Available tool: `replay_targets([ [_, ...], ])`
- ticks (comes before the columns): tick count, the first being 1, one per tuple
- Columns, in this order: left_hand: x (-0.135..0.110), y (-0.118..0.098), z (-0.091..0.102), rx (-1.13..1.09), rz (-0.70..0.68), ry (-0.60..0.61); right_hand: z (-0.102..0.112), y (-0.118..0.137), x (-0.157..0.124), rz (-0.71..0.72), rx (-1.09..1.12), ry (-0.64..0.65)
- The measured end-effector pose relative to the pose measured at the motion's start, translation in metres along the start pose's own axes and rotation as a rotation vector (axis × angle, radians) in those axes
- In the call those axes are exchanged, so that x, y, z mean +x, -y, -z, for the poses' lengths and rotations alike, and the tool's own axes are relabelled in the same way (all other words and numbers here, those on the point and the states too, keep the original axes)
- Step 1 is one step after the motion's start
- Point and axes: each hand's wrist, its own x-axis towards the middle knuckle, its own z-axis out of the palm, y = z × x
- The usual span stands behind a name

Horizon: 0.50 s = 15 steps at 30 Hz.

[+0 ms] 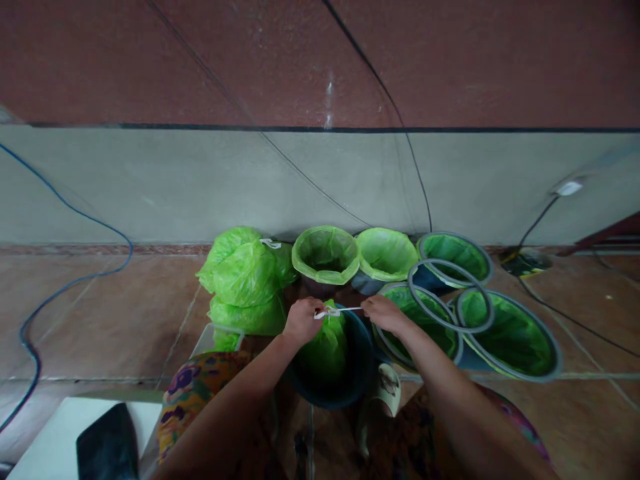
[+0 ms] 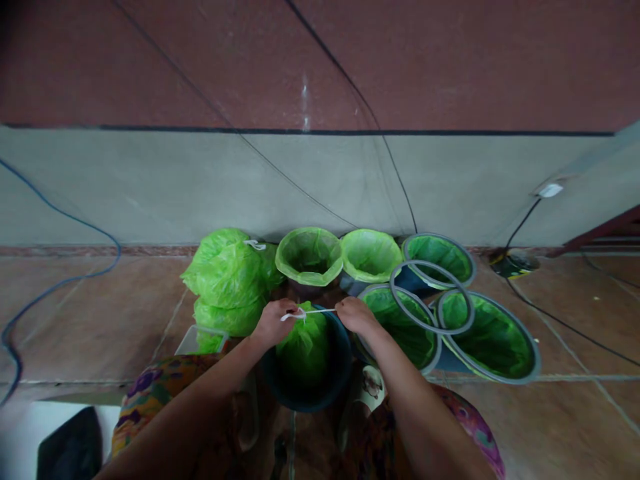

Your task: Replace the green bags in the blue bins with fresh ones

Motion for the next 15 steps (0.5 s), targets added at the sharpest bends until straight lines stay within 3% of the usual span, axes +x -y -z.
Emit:
replay_targets([
  [3, 0.0, 0.001, 0.004, 0.093, 0.031, 0.0, 0.003, -0.012, 0.005, 0.082, -0.185, -0.048],
  [7, 0.003, 0.002, 0.007, 0.079, 0.14, 0.026, 0.002, -0.017, 0.007, 0.049, -0.289, -0.105],
  [11, 0.008, 0.0, 0.002, -0.299, 0.28, 0.091, 0.001, -0.005, 0.004, 0.027, -0.236, -0.065],
  [15, 0.005, -0.008, -0.005, -0.801, 0.381, 0.031, 0.0, 0.014, -0.004, -0.007, 0.199, -0.006],
])
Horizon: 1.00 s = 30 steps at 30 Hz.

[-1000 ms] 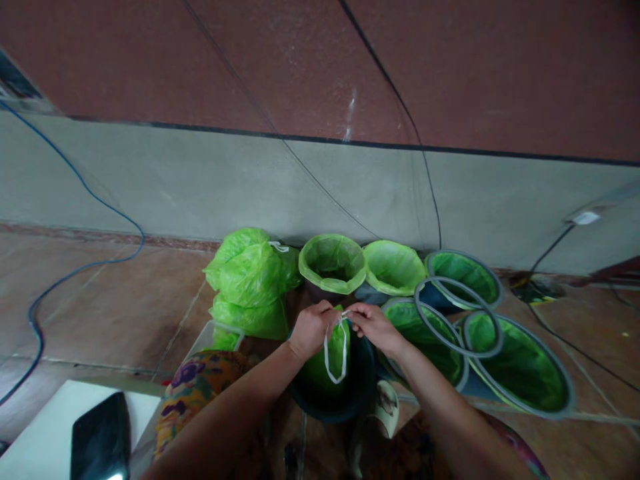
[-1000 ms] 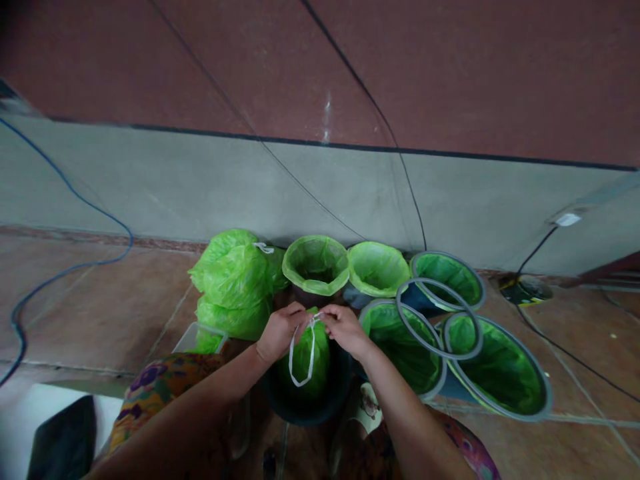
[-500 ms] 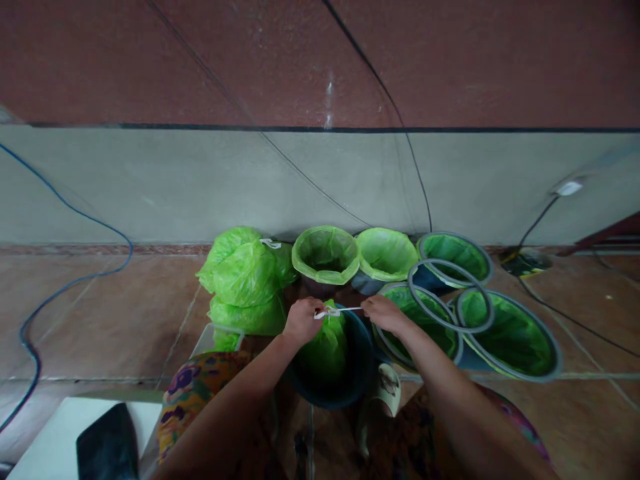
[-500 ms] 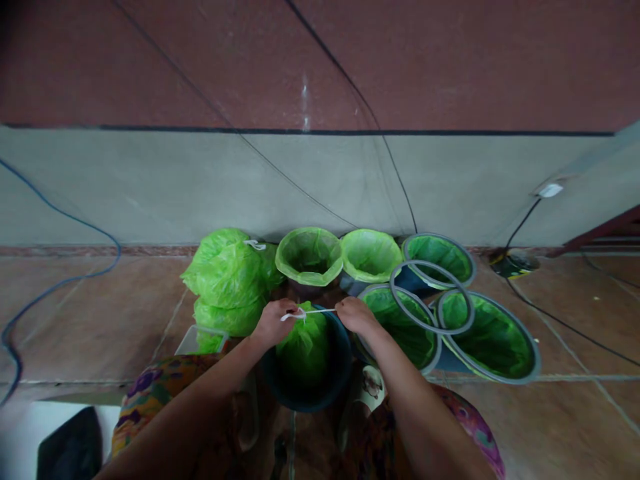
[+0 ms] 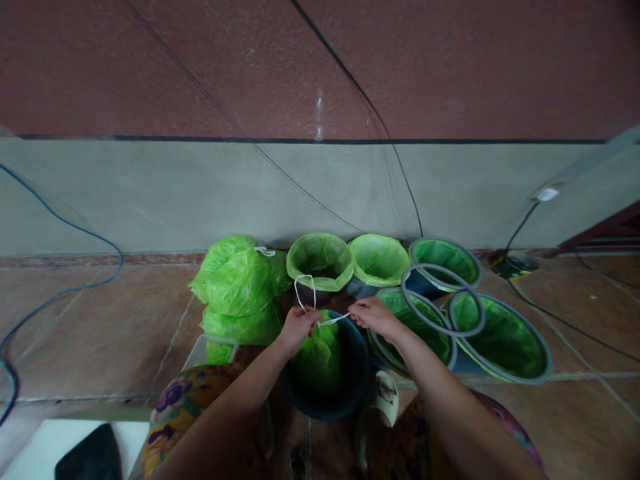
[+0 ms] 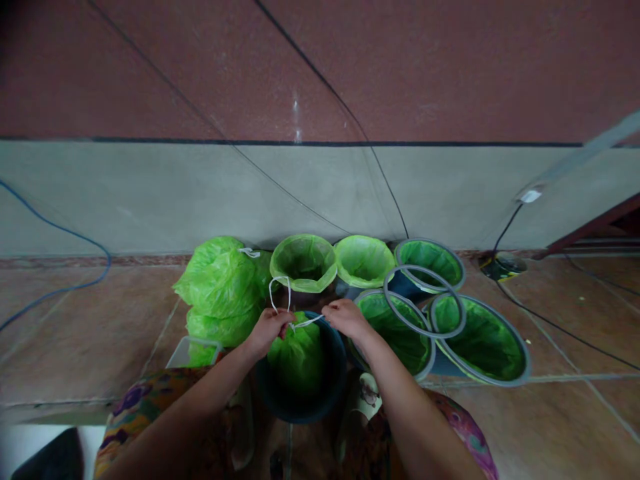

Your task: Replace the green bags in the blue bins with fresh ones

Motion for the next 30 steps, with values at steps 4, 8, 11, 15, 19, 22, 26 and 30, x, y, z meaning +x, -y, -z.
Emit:
replay_targets([
  [4, -0.007, -0.002, -0.008, -0.273, 0.079, 0.096, -0.001, 0.016, -0.01, 0.098, 0.438, 0.094],
  [8, -0.009, -0.004, -0.009, -0.395, 0.086, 0.203, -0.004, 0.025, -0.017, 0.155, 0.588, 0.293],
  [11, -0.009, -0.006, -0.007, -0.453, 0.054, 0.309, -0.008, 0.025, -0.018, 0.165, 0.604, 0.381],
  [15, -0.011, -0.011, -0.005, -0.407, -0.028, 0.427, -0.011, 0.025, -0.017, 0.202, 0.599, 0.374],
  [19, -0.013, -0.01, -0.008, -0.201, -0.103, 0.438, -0.013, 0.026, -0.015, 0.243, 0.594, 0.342],
  [22, -0.01, -0.006, -0.01, -0.117, -0.116, 0.357, -0.016, 0.025, -0.014, 0.238, 0.519, 0.272],
  [26, -0.005, 0.0, -0.009, -0.079, -0.157, 0.269, -0.021, 0.019, -0.013, 0.16, 0.293, 0.308],
  [30, -0.003, 0.003, -0.01, -0.11, -0.143, 0.231, -0.026, 0.008, -0.008, 0.208, 0.162, 0.304],
])
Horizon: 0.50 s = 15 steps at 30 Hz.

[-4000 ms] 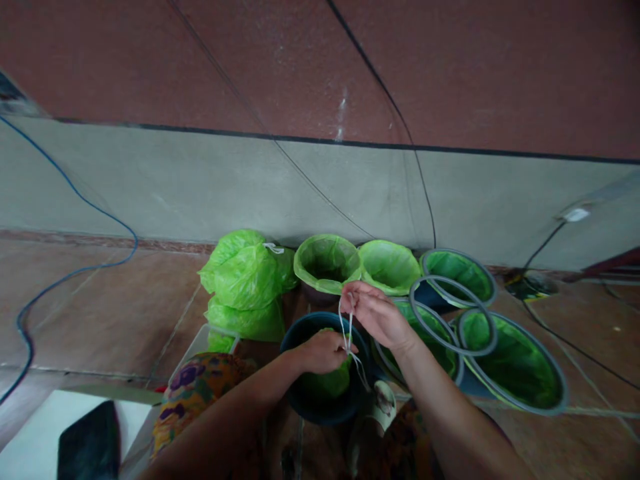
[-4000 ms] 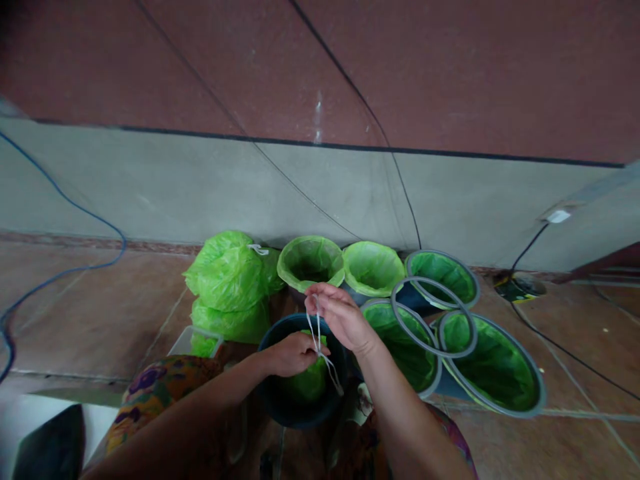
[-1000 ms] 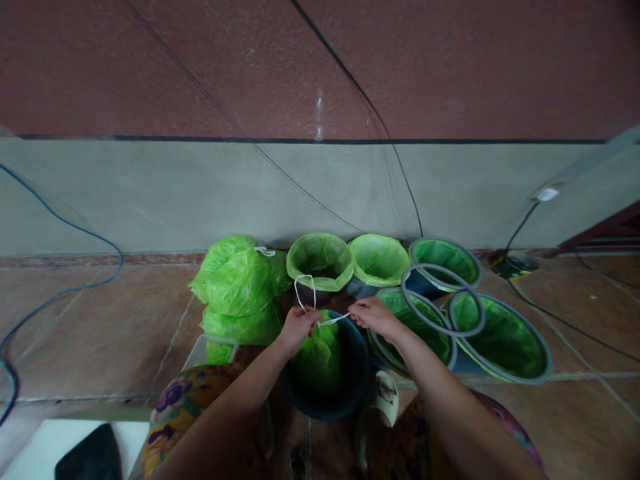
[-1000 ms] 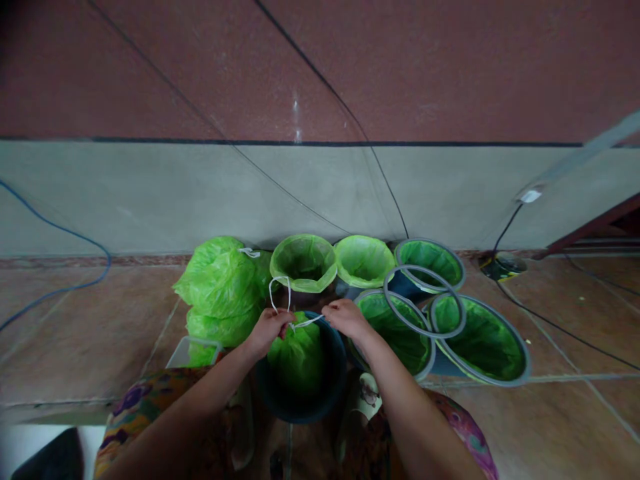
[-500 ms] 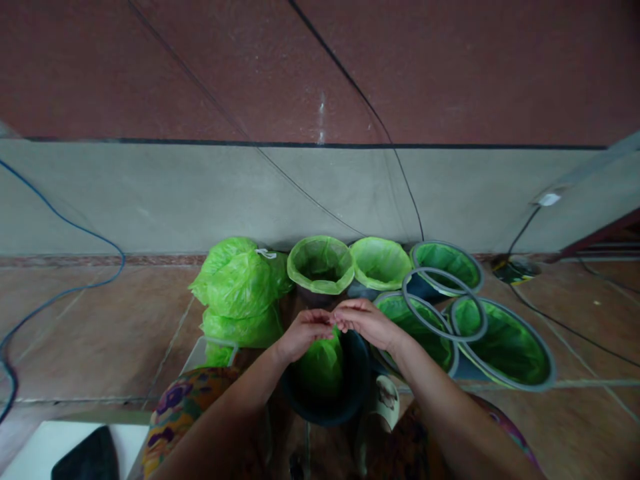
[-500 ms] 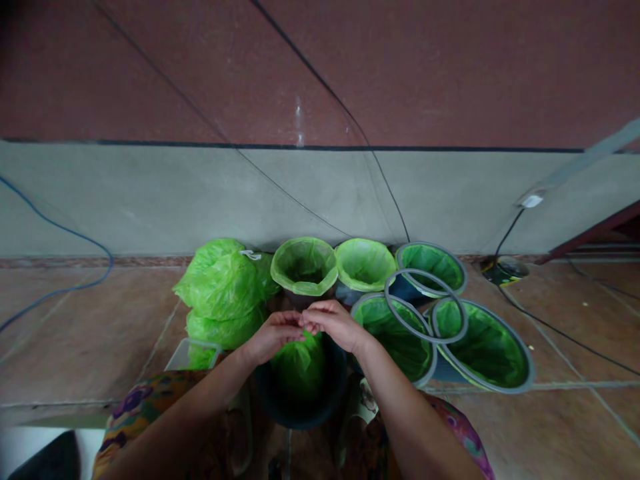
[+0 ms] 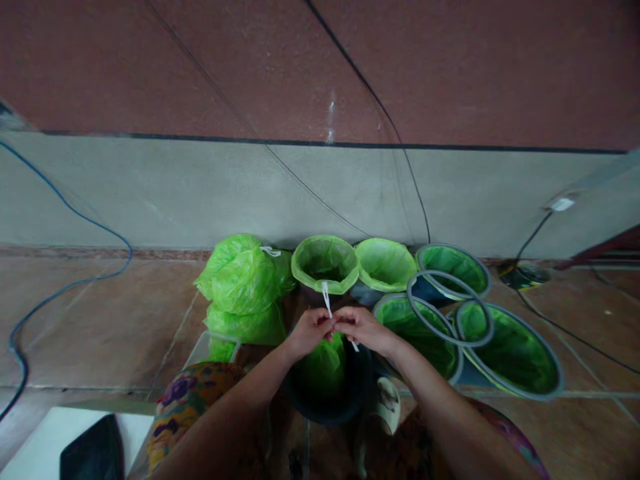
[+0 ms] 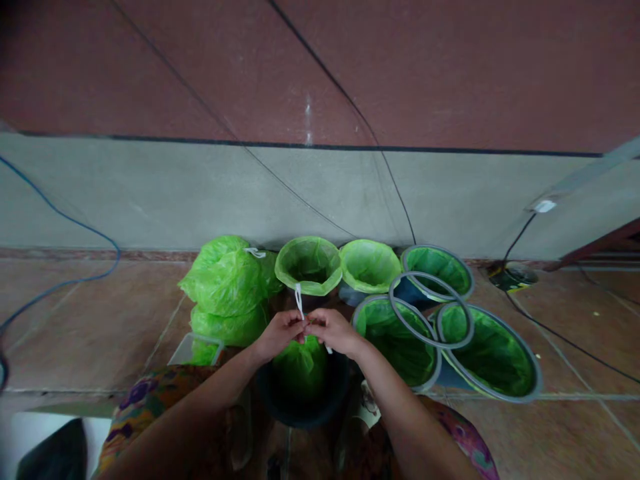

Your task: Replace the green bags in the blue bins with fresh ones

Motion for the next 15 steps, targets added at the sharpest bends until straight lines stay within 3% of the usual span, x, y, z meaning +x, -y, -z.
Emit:
replay_targets([
  [5, -0.001, 0.002, -0.002, -0.116, 0.133, -0.093, 0.005, -0.009, 0.004, 0.009, -0.175, -0.121],
  [8, -0.002, -0.001, -0.001, -0.181, 0.184, -0.153, 0.006, -0.006, 0.001, 0.007, -0.18, -0.056],
  [11, -0.002, -0.002, 0.002, -0.188, 0.135, -0.199, 0.006, -0.006, -0.001, -0.045, -0.136, 0.062],
  [15, 0.002, 0.001, 0.006, 0.081, -0.036, -0.171, 0.006, -0.019, 0.004, -0.073, -0.217, 0.103],
])
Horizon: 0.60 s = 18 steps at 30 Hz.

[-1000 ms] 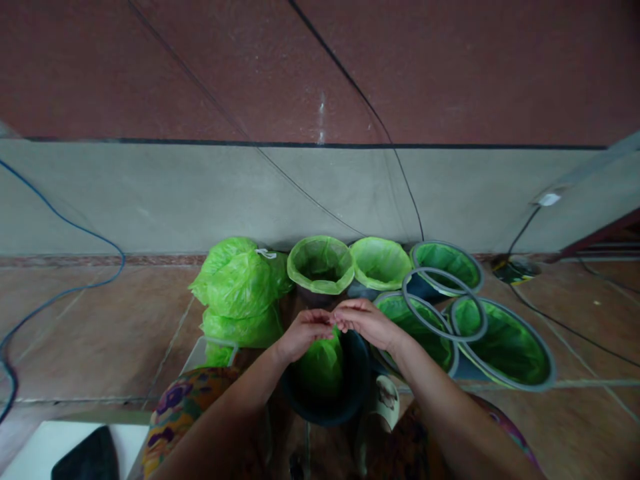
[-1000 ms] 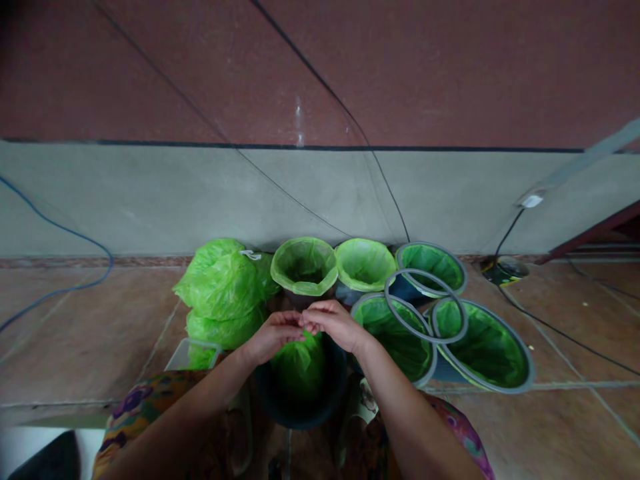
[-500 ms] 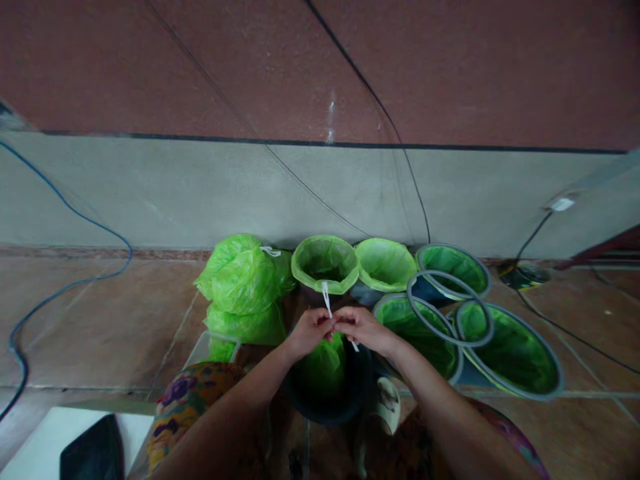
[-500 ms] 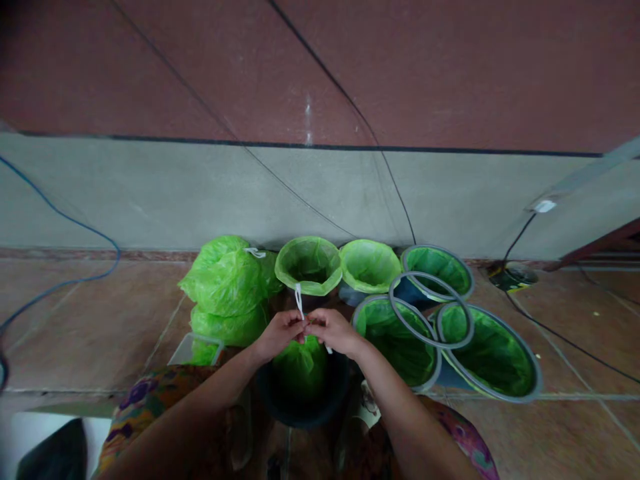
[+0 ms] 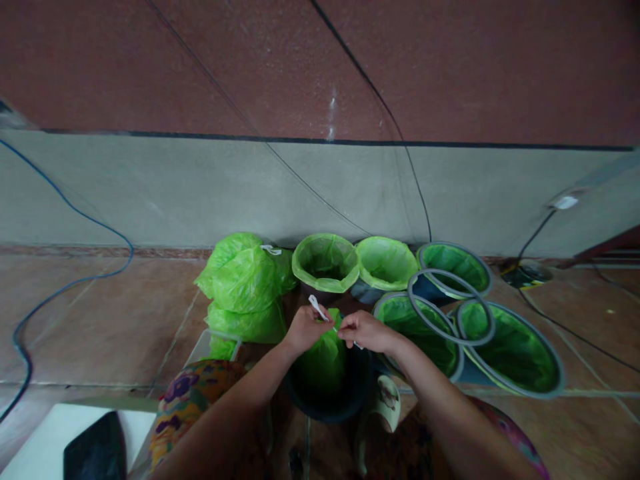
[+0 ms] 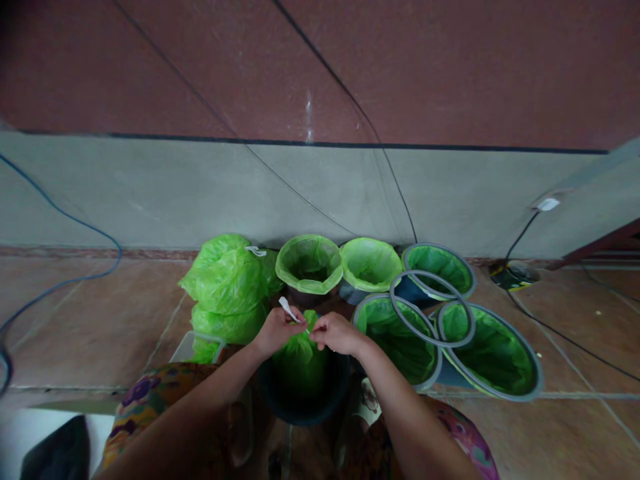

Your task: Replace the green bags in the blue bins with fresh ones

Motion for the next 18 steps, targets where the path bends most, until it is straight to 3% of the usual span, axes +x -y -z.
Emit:
replay_targets([
  [4, 0.003, 0.005, 0.001, 0.117, -0.112, 0.033, -0.001, -0.01, 0.006, -0.025, -0.04, -0.023],
  [11, -0.001, 0.012, -0.004, 0.271, -0.188, -0.081, -0.003, -0.007, 0.012, 0.033, -0.017, -0.175],
  [18, -0.008, 0.014, -0.014, 0.288, -0.266, -0.173, -0.011, 0.003, 0.011, -0.041, 0.201, -0.114],
])
